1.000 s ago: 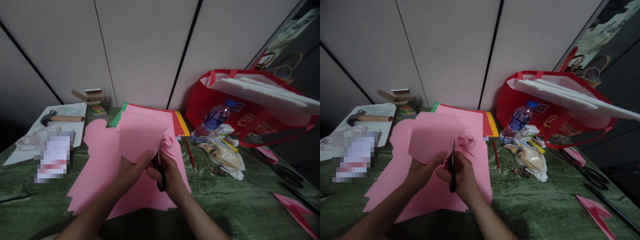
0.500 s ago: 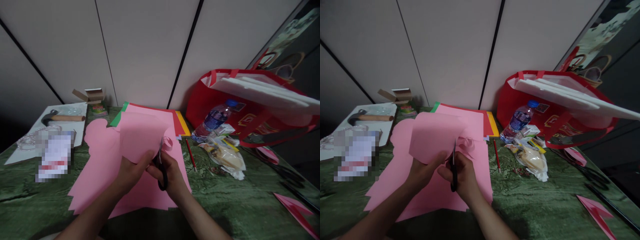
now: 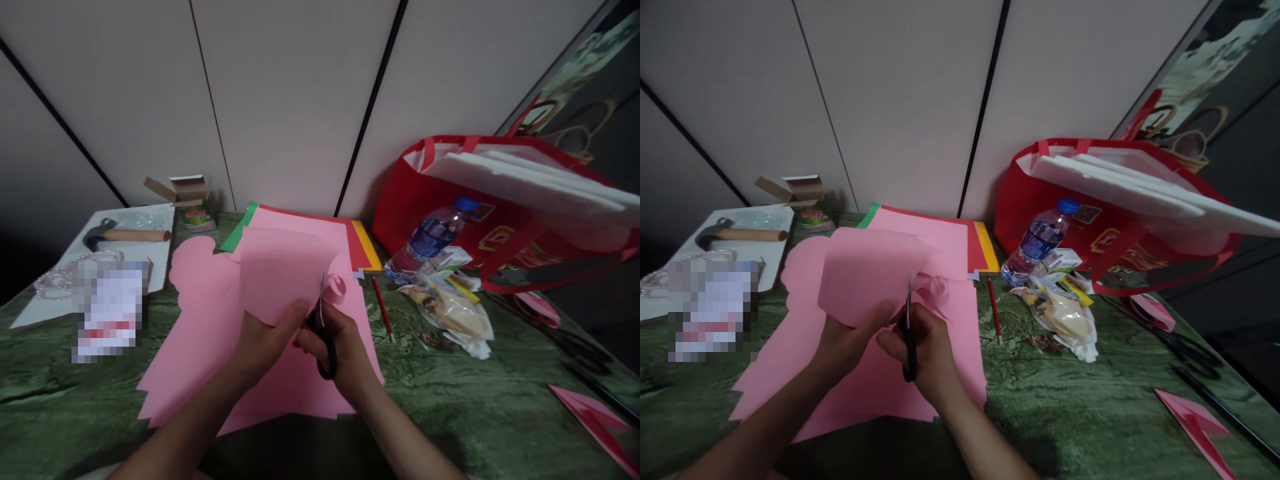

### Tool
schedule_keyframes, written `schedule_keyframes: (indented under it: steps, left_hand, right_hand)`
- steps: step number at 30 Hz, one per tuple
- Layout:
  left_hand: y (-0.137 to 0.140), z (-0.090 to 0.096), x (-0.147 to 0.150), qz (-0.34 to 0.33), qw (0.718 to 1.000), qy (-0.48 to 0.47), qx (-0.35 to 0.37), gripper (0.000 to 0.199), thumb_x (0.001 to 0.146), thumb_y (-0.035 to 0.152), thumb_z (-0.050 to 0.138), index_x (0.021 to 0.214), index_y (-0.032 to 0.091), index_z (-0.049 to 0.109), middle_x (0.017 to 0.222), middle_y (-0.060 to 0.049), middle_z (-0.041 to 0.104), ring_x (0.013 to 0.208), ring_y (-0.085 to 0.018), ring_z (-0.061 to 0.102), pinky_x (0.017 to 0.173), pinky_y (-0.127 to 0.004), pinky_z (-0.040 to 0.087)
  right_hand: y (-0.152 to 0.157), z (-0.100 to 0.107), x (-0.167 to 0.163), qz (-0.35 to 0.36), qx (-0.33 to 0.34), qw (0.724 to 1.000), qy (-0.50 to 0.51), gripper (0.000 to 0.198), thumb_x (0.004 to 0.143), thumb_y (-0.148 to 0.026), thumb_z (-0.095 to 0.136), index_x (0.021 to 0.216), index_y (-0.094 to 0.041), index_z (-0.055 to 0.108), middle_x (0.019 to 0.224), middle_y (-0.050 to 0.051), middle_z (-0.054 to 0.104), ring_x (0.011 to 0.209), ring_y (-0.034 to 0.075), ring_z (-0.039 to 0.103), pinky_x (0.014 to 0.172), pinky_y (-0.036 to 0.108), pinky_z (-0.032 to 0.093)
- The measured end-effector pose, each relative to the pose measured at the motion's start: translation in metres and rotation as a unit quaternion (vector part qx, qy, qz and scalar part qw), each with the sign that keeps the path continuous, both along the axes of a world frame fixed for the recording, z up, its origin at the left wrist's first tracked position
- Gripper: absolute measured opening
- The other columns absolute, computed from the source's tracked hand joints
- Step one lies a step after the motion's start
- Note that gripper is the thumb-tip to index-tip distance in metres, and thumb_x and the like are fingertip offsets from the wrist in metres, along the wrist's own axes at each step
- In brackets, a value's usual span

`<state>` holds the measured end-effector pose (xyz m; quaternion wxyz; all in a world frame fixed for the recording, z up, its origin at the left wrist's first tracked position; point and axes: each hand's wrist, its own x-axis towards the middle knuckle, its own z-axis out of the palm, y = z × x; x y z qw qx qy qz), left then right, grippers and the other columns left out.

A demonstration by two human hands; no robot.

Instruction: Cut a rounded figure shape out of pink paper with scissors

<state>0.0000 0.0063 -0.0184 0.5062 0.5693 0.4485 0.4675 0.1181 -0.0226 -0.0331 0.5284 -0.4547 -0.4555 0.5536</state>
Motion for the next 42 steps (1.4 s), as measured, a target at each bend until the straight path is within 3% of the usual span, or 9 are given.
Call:
schedule_keyframes:
  steps: [8,13,18,29,42]
  left_hand:
    - [0.0012,0.0000,-0.0009,0.029,0.999,-0.002,0.013,0.012,0.073,0.028,0.063,0.066,0.019,0.060,0.051,0.000,0.060,0.048,-0.016,0.058,0.046,-0.027,0.049]
    - [0.0021,0.0011,-0.0007,0.014,1.000,-0.001,0.011,0.019,0.074,0.031,0.061,0.059,0.019,0.061,0.049,-0.001,0.059,0.049,-0.017,0.059,0.046,-0.029,0.049]
    - [0.0018,0.0015,-0.0004,0.043,0.999,0.006,0.017,0.012,0.072,0.028,0.062,0.063,0.019,0.062,0.055,-0.002,0.062,0.056,-0.019,0.062,0.050,-0.032,0.051]
    - [0.0058,0.0016,-0.0010,-0.005,0.999,-0.025,0.036,0.011,0.075,0.020,0.057,0.065,0.017,0.060,0.046,0.004,0.058,0.038,-0.011,0.055,0.037,-0.021,0.046]
    - [0.0070,0.0008,-0.0040,0.006,0.998,-0.055,0.042,0.011,0.074,0.012,0.059,0.064,0.017,0.061,0.048,0.006,0.061,0.039,-0.009,0.056,0.036,-0.016,0.044]
  right_hand:
    - [0.0000,-0.0026,0.0005,-0.006,0.001,1.000,-0.015,0.022,0.064,-0.031,0.073,0.069,-0.019,0.056,0.053,-0.007,0.047,0.049,0.010,0.047,0.047,0.024,0.038]
    - [0.0007,-0.0027,0.0002,-0.002,-0.007,1.000,-0.009,0.022,0.064,-0.031,0.072,0.069,-0.019,0.054,0.053,-0.007,0.048,0.050,0.011,0.048,0.046,0.024,0.036]
    - [0.0002,-0.0039,-0.0006,-0.005,-0.008,1.000,-0.007,0.018,0.066,-0.029,0.068,0.070,-0.020,0.054,0.051,-0.007,0.046,0.046,0.010,0.045,0.045,0.024,0.034]
    - [0.0007,-0.0020,-0.0017,-0.010,-0.032,0.999,0.002,0.015,0.063,-0.025,0.066,0.068,-0.019,0.053,0.048,-0.007,0.050,0.043,0.008,0.046,0.043,0.022,0.036]
    - [0.0019,0.0009,-0.0013,-0.013,-0.036,0.999,0.000,0.015,0.062,-0.026,0.067,0.063,-0.019,0.053,0.044,-0.007,0.049,0.042,0.009,0.048,0.042,0.022,0.037]
